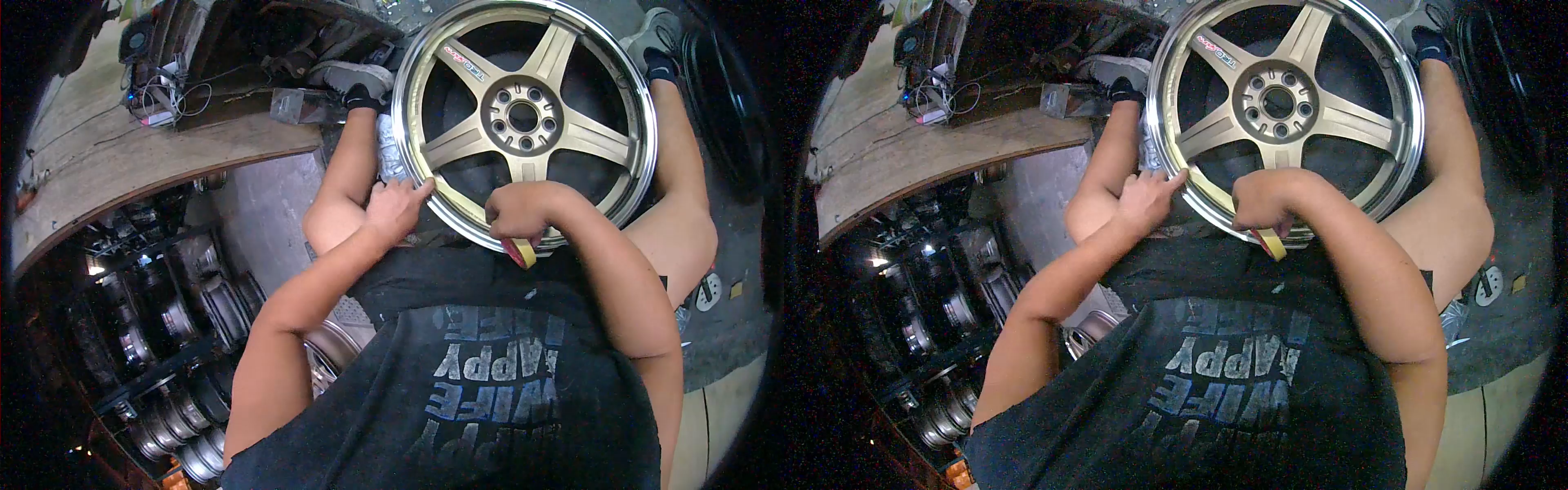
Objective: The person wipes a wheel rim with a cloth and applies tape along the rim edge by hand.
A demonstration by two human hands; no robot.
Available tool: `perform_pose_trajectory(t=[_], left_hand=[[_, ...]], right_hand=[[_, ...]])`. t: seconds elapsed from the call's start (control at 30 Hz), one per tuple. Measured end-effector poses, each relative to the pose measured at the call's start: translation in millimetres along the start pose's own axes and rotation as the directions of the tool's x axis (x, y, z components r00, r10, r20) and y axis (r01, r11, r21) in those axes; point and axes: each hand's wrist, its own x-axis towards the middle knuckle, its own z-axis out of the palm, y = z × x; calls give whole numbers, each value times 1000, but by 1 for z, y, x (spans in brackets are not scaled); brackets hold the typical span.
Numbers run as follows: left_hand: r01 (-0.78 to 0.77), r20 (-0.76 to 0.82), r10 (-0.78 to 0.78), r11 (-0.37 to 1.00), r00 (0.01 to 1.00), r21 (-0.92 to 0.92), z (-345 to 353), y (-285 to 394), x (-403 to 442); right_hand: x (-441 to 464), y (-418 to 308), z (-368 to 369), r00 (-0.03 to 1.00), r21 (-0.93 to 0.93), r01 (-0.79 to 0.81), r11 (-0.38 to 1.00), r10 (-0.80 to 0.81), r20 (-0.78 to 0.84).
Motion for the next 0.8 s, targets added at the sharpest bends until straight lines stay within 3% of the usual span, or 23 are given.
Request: perform_pose_trajectory(t=[0.07, 0.1, 0.2, 0.27, 0.33, 0.5, 0.57, 0.63, 0.8], left_hand=[[-10, 7, 10, 1000, 1000, 7, 5, -22, 9], [102, 146, -96, 994, 985, -37, 2, -35, 20], [90, 127, -96, 995, 987, 48, -14, -60, 42], [110, 17, -112, 991, 994, 81, -26, -63, 47], [84, -12, -84, 996, 996, 38, -16, -64, 45], [51, -17, -55, 981, 998, -186, -14, -12, 11], [22, 64, -6, 969, 998, -246, -24, 12, -3], [61, 120, -31, 965, 992, -256, -21, 30, -13], [65, 66, -50, 967, 997, -248, -16, 43, -22]], right_hand=[[1, 3, 2, 1000, 10, -2, 1000, 2, 1], [1, 5, 2, 1000, 24, -1, 1000, 1, 4], [5, 8, 5, 1000, 1, 4, 1000, -4, -23], [5, 8, 6, 1000, 8, 18, 1000, -18, -26], [4, 9, 5, 999, 17, 32, 999, -31, -33], [5, 9, 1, 1000, -16, 18, 1000, -18, -4], [4, 7, -1, 1000, -25, 20, 999, -20, -3], [3, 5, -1, 1000, -40, 18, 999, -18, -1], [4, 5, -2, 1000, -53, -7, 999, 6, -13]])
